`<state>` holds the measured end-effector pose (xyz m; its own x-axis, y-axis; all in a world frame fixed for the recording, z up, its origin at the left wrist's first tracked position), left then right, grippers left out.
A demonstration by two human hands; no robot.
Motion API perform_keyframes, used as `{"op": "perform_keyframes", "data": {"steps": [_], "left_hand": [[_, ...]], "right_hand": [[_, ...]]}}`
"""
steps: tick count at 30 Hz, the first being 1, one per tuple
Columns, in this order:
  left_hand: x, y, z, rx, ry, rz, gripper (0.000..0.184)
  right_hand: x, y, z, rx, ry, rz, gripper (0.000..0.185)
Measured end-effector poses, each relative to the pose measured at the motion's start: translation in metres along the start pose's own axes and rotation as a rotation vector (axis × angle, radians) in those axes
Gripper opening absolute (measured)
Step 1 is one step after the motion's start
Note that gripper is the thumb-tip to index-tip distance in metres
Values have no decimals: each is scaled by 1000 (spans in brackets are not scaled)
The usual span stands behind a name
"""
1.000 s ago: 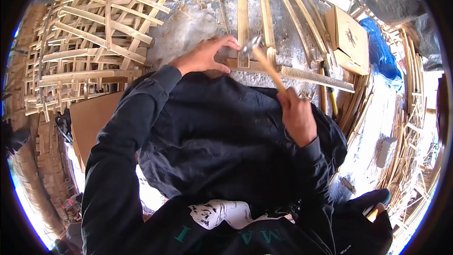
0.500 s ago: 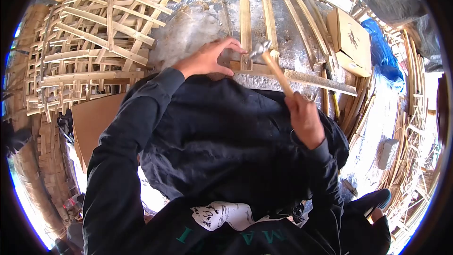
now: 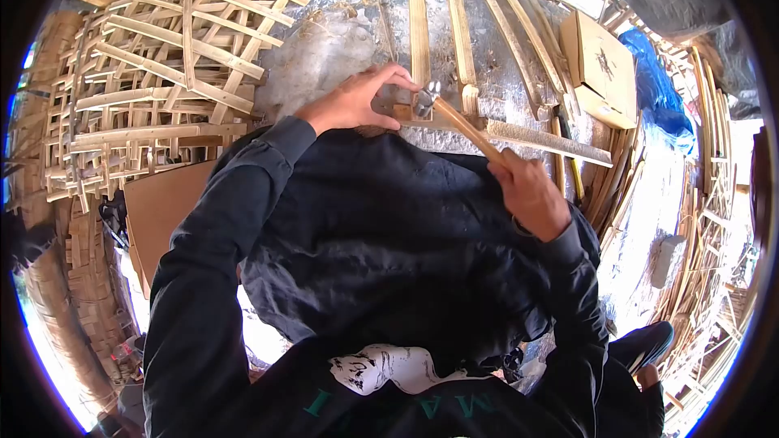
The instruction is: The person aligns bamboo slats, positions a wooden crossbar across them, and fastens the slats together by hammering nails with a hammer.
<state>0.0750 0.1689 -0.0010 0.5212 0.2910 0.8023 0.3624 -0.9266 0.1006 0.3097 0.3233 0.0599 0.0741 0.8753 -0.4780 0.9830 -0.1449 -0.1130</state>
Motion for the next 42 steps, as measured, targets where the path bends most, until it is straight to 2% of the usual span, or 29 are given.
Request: {"op": "perform_keyframes", "data": {"steps": [3,5,7,9,13,15,17,18,22,25,26,27,29,31,33,34,36,39,42], "left_hand": [[2,-2,4,5,-3,93,73],[-2,-1,4,-36,38,-78,71],[-2,-2,4,-40,36,-50,71],[-1,-3,4,-45,34,-21,70],[1,-3,3,-31,11,-1,71],[-3,-5,4,-32,-24,6,73],[-3,-2,5,48,-28,123,70],[5,-2,4,-55,10,11,70],[-1,-2,6,-22,38,-13,72],[3,-3,5,-27,44,23,74],[3,-3,5,-28,32,8,74],[3,-1,5,-29,20,-11,75],[5,1,8,-34,21,-22,73],[9,3,8,-32,19,-32,72],[27,8,9,83,-330,78,69],[33,10,12,87,-337,82,69],[55,15,20,181,-586,181,72],[54,8,32,205,-508,98,69],[58,5,30,197,-496,105,65]], "right_hand": [[-21,-16,-46,131,113,-88,23],[-11,-28,-62,115,-86,101,23],[-16,-31,-68,155,-159,115,24],[-6,-17,-54,331,-212,149,23],[1,20,43,-109,12,94,25],[-2,14,32,-101,16,107,25],[-10,5,7,-55,13,142,27],[-13,0,-6,33,-12,133,26],[-21,-3,-35,321,-159,136,23],[-12,12,7,207,-161,208,20],[-11,19,26,156,-20,97,21],[-11,26,43,-2,109,177,21],[-11,29,52,59,-41,122,24],[-5,29,50,88,-110,160,25],[-1,32,48,117,-177,192,27],[0,36,43,211,-208,204,28],[2,42,27,365,-237,197,29],[17,46,12,441,-217,225,29],[36,51,10,497,-169,270,33]]}}
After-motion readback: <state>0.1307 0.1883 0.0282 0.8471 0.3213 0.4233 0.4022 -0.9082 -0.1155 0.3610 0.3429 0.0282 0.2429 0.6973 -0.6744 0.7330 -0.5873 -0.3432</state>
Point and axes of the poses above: each hand's wrist, its own y-axis away from the middle knuckle, its own z-axis out of the palm, x = y × z, the point moved 8 cm from there along -y, towards the middle knuckle, and after that the axes turned 7 degrees about -z, right-handed, at the moved point
